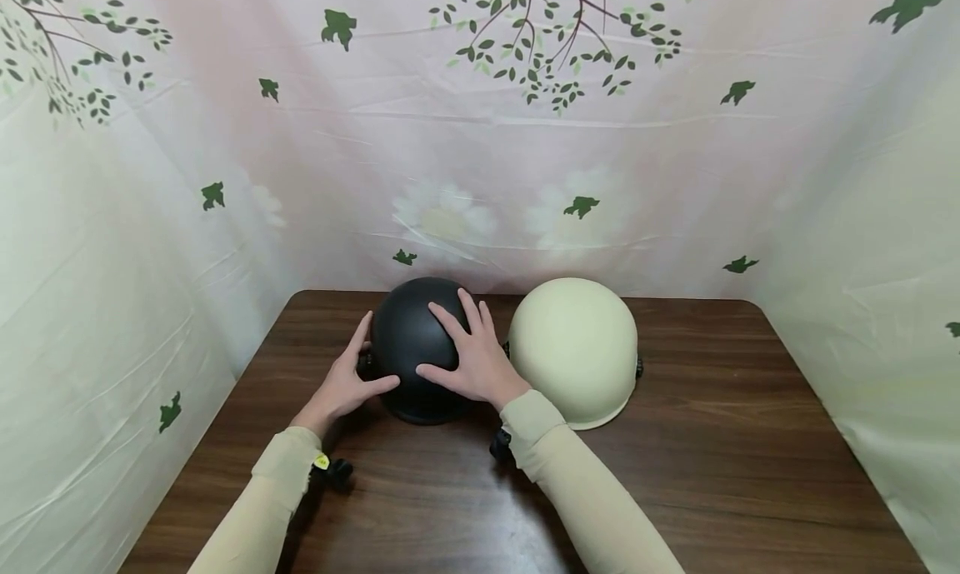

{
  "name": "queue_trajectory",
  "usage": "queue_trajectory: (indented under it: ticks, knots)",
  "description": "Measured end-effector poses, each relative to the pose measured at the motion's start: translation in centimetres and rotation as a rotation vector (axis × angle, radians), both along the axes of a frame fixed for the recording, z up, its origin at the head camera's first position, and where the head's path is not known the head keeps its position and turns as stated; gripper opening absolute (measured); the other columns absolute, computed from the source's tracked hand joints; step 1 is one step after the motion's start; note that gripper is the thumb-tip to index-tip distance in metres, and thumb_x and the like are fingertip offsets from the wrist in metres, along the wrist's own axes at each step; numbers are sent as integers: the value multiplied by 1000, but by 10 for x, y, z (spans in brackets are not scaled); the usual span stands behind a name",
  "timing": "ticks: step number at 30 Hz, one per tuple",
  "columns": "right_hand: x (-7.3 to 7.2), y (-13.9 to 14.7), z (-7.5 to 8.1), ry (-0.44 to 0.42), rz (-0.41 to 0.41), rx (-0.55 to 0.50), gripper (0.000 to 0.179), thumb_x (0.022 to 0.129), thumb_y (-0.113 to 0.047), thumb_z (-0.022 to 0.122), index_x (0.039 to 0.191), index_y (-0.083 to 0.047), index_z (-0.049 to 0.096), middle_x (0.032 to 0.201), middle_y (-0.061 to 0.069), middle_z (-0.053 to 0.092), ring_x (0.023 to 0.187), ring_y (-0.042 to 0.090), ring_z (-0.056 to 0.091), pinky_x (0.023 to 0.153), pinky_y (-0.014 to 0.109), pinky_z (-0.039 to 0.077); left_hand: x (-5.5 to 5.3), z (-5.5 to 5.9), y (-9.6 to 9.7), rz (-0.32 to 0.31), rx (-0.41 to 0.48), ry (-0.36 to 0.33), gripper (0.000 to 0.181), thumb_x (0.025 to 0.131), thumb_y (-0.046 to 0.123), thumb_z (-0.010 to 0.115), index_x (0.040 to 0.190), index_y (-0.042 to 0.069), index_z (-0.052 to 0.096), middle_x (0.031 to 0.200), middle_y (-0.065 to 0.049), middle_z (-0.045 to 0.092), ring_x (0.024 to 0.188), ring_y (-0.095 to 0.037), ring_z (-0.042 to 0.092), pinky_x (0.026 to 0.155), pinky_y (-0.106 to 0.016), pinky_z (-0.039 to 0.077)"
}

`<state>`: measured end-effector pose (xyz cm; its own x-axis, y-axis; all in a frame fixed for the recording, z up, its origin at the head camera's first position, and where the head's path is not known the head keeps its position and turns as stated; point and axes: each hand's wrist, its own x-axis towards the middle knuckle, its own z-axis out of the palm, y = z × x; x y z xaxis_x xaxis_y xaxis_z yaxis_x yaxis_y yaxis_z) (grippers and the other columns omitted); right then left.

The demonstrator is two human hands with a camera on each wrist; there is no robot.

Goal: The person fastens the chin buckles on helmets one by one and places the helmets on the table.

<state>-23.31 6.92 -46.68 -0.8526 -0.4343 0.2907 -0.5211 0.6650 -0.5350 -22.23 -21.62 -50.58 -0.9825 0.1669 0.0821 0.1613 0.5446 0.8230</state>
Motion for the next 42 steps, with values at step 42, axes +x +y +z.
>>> queue_trajectory:
  ticks: [42]
  knots:
    - [3, 25, 19, 73, 28, -286, 98, 93, -50, 76, 168, -29, 17, 175, 4, 9, 160, 29, 12, 121, 67, 24, 3, 75, 26, -30, 96, 462, 110, 85, 31, 86, 169, 38, 14, 160, -8, 45, 145, -27, 44, 115, -63, 39]
